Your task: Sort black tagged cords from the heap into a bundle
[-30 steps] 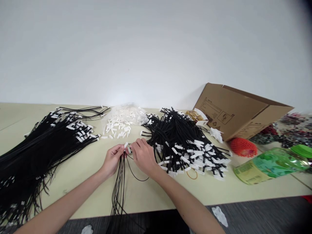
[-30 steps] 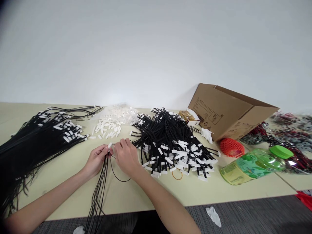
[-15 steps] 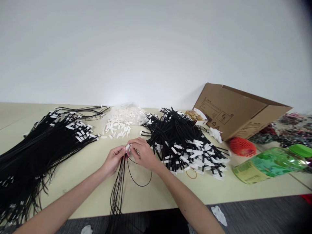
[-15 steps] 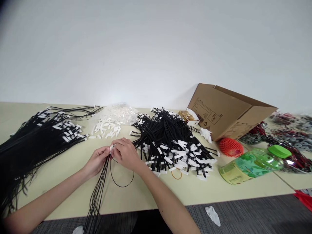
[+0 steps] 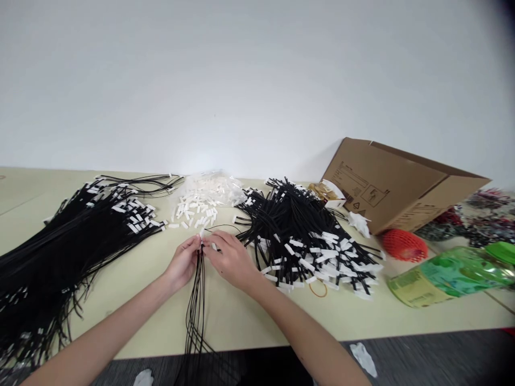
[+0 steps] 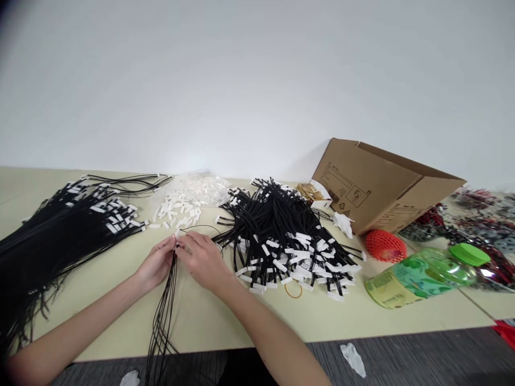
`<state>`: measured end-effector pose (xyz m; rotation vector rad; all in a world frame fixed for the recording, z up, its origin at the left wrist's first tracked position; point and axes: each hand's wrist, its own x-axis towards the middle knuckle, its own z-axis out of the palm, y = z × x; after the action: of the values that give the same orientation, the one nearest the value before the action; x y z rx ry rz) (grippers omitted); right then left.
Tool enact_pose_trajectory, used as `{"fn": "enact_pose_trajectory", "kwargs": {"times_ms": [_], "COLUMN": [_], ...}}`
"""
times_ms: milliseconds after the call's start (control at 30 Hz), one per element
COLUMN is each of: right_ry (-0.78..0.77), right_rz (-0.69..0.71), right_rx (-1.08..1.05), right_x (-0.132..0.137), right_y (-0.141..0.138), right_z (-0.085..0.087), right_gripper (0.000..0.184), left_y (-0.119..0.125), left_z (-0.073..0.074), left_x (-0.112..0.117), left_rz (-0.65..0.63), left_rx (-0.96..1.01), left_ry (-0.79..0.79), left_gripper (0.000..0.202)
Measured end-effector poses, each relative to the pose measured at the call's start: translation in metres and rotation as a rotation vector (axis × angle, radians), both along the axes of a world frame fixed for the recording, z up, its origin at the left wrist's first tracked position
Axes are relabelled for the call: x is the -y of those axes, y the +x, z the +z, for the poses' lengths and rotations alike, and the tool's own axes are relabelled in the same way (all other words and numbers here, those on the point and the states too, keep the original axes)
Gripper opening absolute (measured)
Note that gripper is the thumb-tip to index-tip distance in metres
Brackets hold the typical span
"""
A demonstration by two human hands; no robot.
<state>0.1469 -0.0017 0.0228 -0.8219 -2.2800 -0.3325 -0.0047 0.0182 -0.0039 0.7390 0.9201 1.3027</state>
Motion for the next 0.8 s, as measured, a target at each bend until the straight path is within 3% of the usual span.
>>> {"fn": "enact_pose_trajectory", "kwargs": {"times_ms": [500, 800], "right_ry": [0.267, 0.423], "right_rz": [0.059, 0.071], "right_rx": [0.127, 0.108], "right_x": [-0.009, -0.013], "right_y": [0.001, 0.000], "right_z": [-0.018, -0.020], "right_gripper": [0.021, 0.021], "left_y": [0.008, 0.009], "left_z": [0.017, 0.015], "left_x": [0.012, 0.014], "left_rz": [-0.076, -0.083], "left_rx": [0.155, 0.171], "left_ry": [-0.193, -0.212], "left_gripper": [0.008, 0.009]}}
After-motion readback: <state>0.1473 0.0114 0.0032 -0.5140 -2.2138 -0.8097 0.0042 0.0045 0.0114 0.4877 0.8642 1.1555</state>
